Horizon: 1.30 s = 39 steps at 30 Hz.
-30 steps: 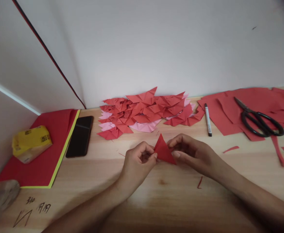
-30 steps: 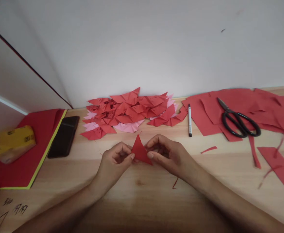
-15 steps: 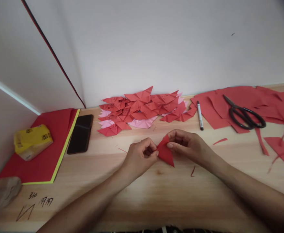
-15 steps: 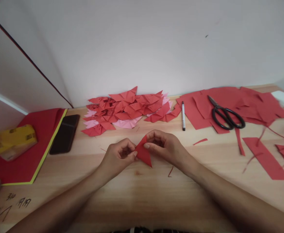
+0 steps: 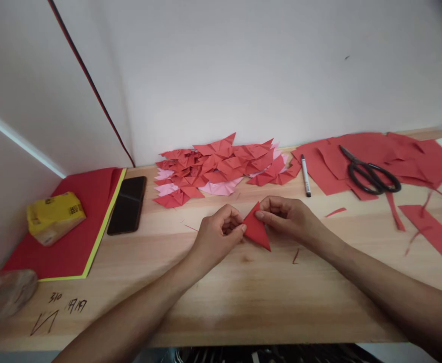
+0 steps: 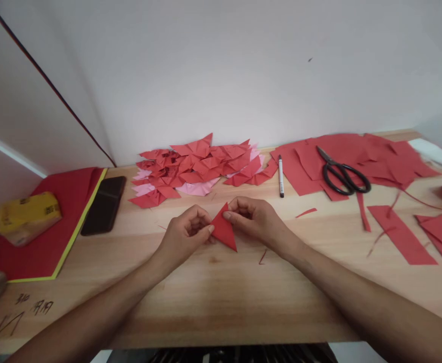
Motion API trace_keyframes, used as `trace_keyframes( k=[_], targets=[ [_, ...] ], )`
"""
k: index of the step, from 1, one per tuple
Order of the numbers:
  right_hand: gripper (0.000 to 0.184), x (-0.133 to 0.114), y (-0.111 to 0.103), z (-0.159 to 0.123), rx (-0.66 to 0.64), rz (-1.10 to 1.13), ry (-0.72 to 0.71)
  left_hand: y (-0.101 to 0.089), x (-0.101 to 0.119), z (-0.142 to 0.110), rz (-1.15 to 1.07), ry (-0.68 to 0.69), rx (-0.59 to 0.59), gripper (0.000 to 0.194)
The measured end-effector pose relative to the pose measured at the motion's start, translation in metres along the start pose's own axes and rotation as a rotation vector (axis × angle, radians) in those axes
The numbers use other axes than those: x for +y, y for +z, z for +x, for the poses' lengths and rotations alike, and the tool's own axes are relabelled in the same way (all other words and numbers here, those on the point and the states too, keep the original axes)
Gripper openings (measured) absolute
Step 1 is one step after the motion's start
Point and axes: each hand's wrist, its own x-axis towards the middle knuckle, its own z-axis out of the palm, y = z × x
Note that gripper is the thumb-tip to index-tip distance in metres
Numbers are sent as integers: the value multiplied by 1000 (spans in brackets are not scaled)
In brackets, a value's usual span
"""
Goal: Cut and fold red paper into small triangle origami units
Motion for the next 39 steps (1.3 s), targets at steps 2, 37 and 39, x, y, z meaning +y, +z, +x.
trace_keyframes(
  k=[2, 37, 39],
  targets=[
    [31, 0, 0, 1, 8, 7, 10, 0, 0, 0, -86, -28, -11, 16],
    [26, 2, -1, -1, -9, 102, -41, -2, 5, -3, -238, -51, 7, 38],
    [27, 1, -1, -2, -5, 90, -30, -1, 5, -3, -224, -58, 15, 37]
  ],
)
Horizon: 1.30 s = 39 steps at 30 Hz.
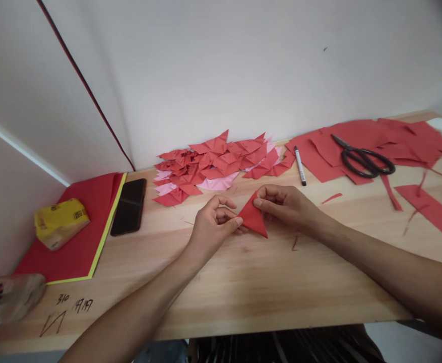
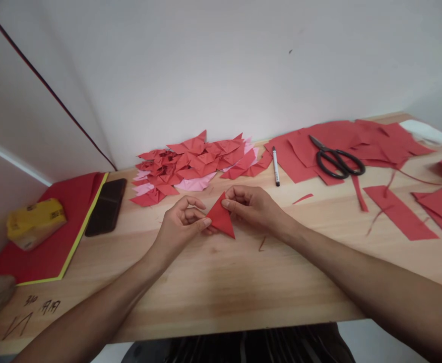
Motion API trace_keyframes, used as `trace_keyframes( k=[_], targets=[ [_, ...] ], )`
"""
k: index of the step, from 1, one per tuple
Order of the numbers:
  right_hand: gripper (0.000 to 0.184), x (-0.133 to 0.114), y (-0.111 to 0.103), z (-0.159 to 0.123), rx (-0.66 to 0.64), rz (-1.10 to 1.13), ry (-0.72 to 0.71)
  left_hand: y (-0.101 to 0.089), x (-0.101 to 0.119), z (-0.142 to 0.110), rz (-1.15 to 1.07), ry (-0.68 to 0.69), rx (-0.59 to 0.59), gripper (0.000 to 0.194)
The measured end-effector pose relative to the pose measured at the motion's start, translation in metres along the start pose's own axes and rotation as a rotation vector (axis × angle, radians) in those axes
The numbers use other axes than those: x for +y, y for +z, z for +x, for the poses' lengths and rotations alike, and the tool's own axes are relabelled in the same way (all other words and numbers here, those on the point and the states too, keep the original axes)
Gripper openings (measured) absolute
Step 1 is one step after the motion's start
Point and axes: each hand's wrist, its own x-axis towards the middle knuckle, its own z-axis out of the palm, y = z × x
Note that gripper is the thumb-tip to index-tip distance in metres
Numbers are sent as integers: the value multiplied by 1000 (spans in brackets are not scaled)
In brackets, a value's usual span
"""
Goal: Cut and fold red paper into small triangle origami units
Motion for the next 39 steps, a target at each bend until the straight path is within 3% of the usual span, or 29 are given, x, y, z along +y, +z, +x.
trace_keyframes(
  k=[9, 22, 29, 39],
  targets=[
    [28, 1, 0, 1, 14, -75, 34, 5, -3, -2, 153, 43, 49, 26],
    [24, 0, 5, -4, 60, -55, -65, 3, -2, -2, 142, 18, -38, 22],
    [24, -3, 5, -2, -16, -14, -5, 6, -8, -4, 185, 77, 22, 20],
    [24, -2, 3, 0, -88, -41, -2, 7, -12, -8, 423, 204, 75, 17]
  ],
)
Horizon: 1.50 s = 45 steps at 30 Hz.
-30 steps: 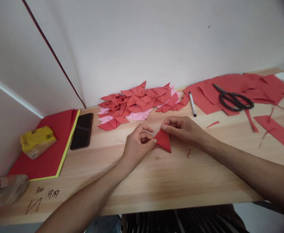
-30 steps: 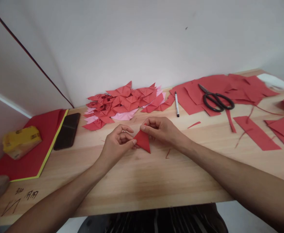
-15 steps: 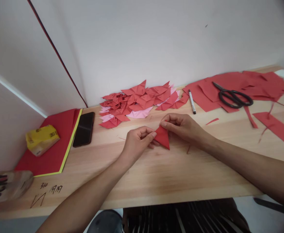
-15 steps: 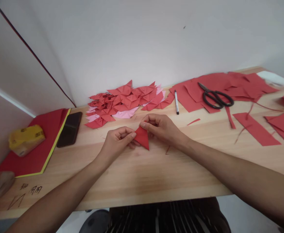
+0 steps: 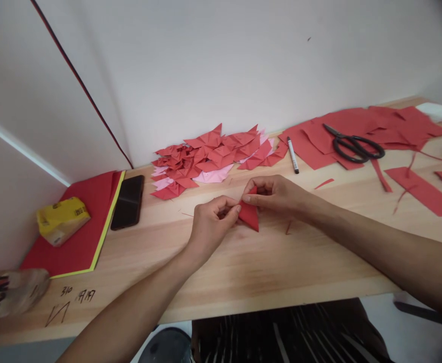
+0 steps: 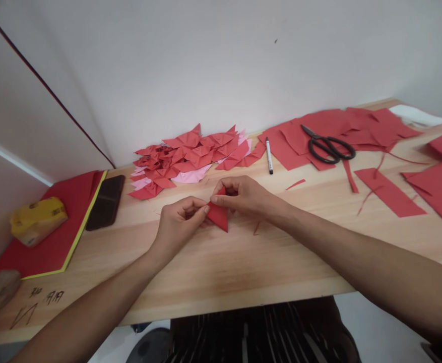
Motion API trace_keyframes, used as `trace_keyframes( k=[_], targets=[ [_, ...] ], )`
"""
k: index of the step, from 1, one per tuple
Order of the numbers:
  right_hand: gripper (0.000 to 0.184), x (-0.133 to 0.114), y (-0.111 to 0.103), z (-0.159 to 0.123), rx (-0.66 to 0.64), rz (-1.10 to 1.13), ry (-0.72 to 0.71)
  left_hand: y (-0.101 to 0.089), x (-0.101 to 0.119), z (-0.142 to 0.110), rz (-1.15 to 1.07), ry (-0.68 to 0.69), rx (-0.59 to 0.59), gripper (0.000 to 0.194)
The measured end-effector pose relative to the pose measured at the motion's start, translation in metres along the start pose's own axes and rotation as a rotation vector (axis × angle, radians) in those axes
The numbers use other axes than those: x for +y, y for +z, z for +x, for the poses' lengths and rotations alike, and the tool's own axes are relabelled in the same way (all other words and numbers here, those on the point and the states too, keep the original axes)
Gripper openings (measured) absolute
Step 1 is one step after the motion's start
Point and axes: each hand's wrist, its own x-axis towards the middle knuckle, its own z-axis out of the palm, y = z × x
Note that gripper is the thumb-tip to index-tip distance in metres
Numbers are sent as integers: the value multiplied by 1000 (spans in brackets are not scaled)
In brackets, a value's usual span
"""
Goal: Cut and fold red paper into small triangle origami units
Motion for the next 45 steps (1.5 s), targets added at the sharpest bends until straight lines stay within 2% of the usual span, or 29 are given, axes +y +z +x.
trace_keyframes(
  k=[5, 8, 11, 16, 20, 25, 31, 36, 41, 45],
  targets=[
    [27, -7, 0, -3, -3, 18, 22, -1, 6, 0, 103, 87, 40, 13],
    [28, -10, 0, -5, 11, -7, -5, -1, 7, 1, 127, 95, 20, 11],
    [30, -10, 0, -5, 20, -64, -27, 0, 4, 3, 75, 64, -11, 12],
    [27, -4, -2, -3, 17, -106, -15, -1, 3, 7, -106, 19, 17, 13],
    [26, -1, -5, -1, -38, -112, -42, -2, 6, 7, -155, 71, -11, 18],
    [30, -2, -10, 2, -121, -297, -72, -3, 6, 5, -149, 90, -106, 25],
    [29, -4, -13, 2, -160, -405, -102, -2, 4, 6, -137, 97, -90, 31],
    [25, -3, -6, 0, -89, -409, -132, -2, 1, 10, -195, 80, -70, 33],
    [26, 1, 2, 0, 74, -432, -173, -5, -3, 15, -183, 72, -44, 35],
    [26, 5, 3, 2, 51, -407, -204, -5, -4, 16, -158, 110, -40, 31]
  ],
)
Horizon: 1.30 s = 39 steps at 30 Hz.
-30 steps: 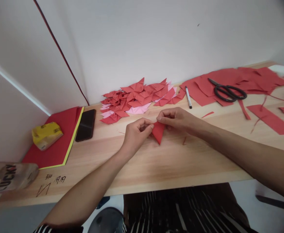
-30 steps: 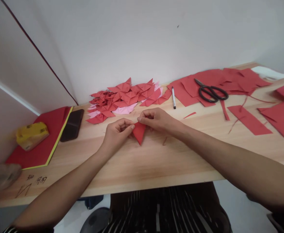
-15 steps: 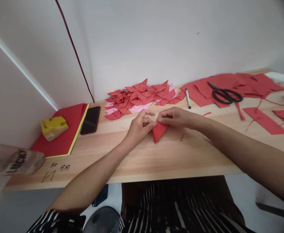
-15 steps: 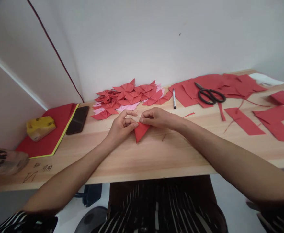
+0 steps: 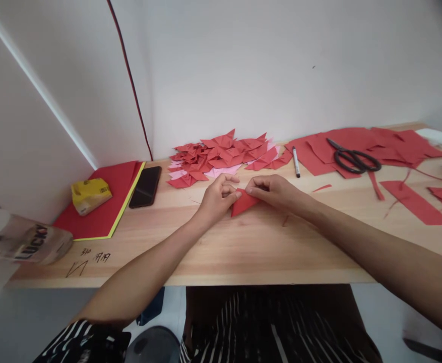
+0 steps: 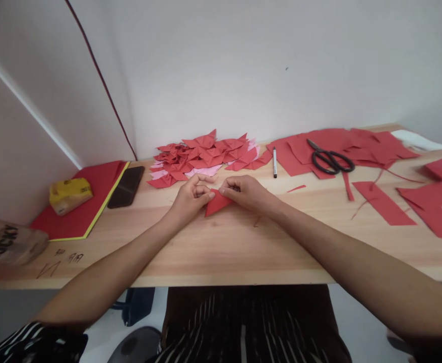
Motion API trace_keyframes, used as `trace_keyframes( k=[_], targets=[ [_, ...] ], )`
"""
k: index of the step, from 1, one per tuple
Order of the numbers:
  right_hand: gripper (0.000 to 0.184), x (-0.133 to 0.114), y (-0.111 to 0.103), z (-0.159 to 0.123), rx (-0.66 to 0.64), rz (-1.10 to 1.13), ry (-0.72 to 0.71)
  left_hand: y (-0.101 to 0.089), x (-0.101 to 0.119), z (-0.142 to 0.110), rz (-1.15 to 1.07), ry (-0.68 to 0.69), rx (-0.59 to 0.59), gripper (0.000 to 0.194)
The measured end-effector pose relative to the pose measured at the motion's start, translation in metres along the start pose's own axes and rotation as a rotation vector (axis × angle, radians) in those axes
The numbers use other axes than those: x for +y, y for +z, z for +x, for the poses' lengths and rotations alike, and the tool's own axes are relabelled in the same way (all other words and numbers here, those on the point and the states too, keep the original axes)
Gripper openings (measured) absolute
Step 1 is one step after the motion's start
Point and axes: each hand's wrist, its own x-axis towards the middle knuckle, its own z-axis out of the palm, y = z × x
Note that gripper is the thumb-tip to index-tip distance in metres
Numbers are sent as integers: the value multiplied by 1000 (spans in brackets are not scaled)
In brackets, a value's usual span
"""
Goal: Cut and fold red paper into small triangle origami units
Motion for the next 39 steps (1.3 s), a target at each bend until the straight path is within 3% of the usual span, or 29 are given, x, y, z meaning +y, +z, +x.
trace_keyframes(
  k=[8, 15, 28, 35, 39],
  targets=[
    [26, 2, 5, 1, -33, 2, -84, 4, 1, -3, -6, -5, -108, 34],
    [25, -1, 7, -2, 88, -30, -47, 2, 7, -2, 19, -58, -98, 33],
    [23, 4, 3, 3, 158, -52, 34, -6, 5, 1, 42, -116, -205, 26],
    [26, 8, 1, 6, 160, -47, 68, -6, 7, 1, 19, -113, -195, 18],
    [28, 9, -1, 8, 165, -48, 76, -7, 7, 0, 36, -112, -182, 22]
  ],
)
